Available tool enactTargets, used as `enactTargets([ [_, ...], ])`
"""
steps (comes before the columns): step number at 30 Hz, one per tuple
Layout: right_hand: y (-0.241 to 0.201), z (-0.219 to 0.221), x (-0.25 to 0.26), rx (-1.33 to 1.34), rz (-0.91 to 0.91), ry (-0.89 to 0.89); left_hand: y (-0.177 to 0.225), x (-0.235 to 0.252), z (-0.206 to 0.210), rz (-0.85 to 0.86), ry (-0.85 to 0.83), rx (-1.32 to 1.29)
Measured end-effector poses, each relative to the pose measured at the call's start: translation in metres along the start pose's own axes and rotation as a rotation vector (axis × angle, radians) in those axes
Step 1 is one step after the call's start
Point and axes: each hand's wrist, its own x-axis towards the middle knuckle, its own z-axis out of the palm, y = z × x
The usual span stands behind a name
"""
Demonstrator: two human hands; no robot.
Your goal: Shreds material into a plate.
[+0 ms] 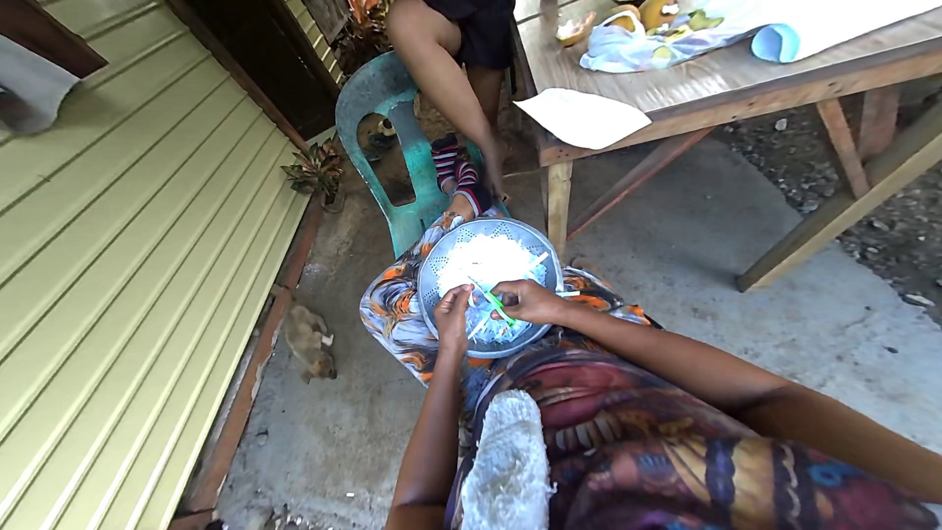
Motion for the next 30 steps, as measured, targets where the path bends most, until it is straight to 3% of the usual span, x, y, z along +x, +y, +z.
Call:
enactTargets([
  [30,-0.0011,-0.0004,-0.0012,-0.015,-0.015,-0.041,0.0009,0.0005,0.0001,0.004,0.032,-0.026],
])
